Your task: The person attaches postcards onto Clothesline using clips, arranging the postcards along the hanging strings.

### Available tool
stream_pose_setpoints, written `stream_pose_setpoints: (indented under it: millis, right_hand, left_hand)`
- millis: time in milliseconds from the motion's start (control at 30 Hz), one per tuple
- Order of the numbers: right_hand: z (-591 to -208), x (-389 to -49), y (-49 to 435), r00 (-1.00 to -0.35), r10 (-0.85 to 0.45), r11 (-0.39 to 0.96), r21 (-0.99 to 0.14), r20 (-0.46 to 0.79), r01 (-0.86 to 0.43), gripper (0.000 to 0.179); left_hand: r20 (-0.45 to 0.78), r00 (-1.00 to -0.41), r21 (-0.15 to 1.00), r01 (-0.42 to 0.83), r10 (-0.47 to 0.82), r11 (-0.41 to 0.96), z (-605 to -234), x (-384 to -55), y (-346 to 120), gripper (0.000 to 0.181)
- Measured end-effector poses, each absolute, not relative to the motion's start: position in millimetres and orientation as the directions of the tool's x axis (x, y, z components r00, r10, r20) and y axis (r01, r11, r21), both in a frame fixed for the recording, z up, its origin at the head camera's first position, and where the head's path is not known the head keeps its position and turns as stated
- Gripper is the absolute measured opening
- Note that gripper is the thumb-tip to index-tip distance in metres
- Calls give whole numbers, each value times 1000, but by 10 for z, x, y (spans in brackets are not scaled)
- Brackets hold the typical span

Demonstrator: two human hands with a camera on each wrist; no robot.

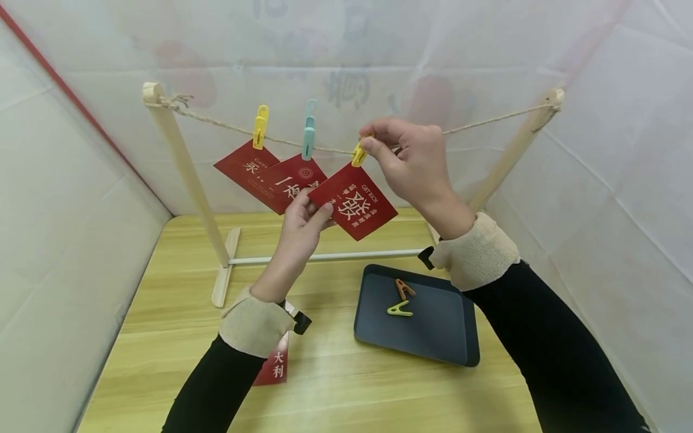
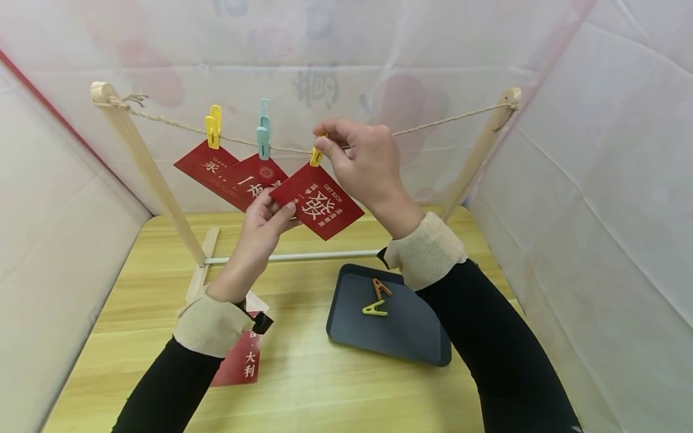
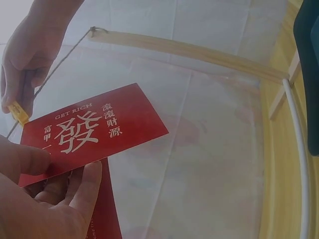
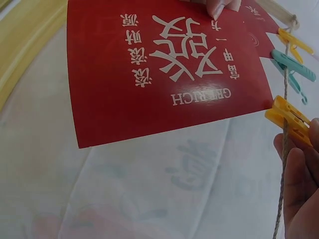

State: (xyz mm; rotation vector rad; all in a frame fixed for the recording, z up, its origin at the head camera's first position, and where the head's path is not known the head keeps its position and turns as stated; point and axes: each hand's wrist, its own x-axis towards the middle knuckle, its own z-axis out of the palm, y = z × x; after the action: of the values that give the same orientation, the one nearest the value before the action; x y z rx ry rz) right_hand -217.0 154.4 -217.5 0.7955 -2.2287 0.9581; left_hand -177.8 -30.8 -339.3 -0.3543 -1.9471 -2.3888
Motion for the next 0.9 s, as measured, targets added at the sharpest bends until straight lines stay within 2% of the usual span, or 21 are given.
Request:
stream_pose_setpoints:
  millis: [167,400,900]
  right_hand:
    - [-2165,-2160,1545,-640,-301,557,-415,707,-720,15]
    - [-2152,-2131,1546,-688,-295,574,-452,663,-682,14]
    - [-2170,-2169,1556,-726,-338,635,-425,599,-646,19]
  left_hand:
    - [200,-974,963,175,108,-206,-3374,-1768,-315,34]
    - [180,-978,965,154,109,-213,-3366,-1772,-315,34]
    - [187,-975,964,159,119,-213,-3371,-1772,-315,32]
